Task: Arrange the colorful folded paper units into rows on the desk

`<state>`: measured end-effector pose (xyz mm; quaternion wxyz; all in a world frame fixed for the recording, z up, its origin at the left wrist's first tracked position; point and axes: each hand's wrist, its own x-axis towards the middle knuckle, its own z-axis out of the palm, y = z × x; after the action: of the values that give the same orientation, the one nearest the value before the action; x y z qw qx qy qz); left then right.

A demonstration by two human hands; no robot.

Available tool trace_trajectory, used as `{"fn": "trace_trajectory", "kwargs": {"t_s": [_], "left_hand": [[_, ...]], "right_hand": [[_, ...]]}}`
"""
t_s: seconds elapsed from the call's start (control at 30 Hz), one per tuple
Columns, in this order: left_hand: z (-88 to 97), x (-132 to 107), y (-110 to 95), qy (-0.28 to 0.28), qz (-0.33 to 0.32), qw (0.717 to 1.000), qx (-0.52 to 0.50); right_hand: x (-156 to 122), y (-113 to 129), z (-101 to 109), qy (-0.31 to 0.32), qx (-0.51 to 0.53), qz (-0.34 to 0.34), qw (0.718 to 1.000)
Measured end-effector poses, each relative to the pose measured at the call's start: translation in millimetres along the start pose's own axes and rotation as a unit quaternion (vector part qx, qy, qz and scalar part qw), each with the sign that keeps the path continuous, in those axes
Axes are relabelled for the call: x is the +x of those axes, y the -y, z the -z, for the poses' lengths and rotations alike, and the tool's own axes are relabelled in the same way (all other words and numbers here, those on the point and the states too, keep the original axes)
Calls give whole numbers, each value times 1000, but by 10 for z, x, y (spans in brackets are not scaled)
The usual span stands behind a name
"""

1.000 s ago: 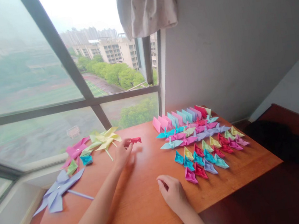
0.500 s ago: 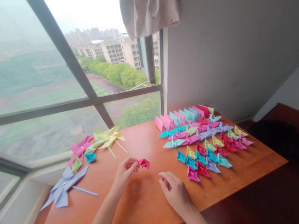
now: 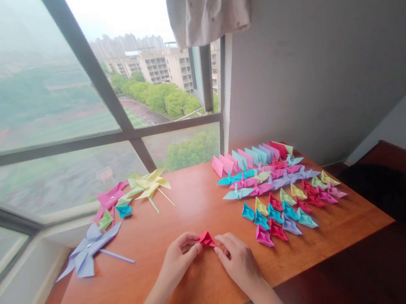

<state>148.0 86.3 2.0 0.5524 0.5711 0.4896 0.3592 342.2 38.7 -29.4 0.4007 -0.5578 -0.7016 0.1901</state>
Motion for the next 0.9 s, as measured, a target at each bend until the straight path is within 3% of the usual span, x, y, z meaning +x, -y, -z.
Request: {"fn": "trace_trajectory", "kwargs": {"t_s": [0.2,0.43,0.9], "left_hand": [[19,-63,-48,-35,-33,989,137],[2,-84,-48,-27,-77,971,227],[27,-88,56,-41,-105,972,207]], "right_hand": [[8,-1,8,11,1,6,1000],[-2,5,18,9,4,17,1000],[19,47,56,-2,18,11,1000]]}}
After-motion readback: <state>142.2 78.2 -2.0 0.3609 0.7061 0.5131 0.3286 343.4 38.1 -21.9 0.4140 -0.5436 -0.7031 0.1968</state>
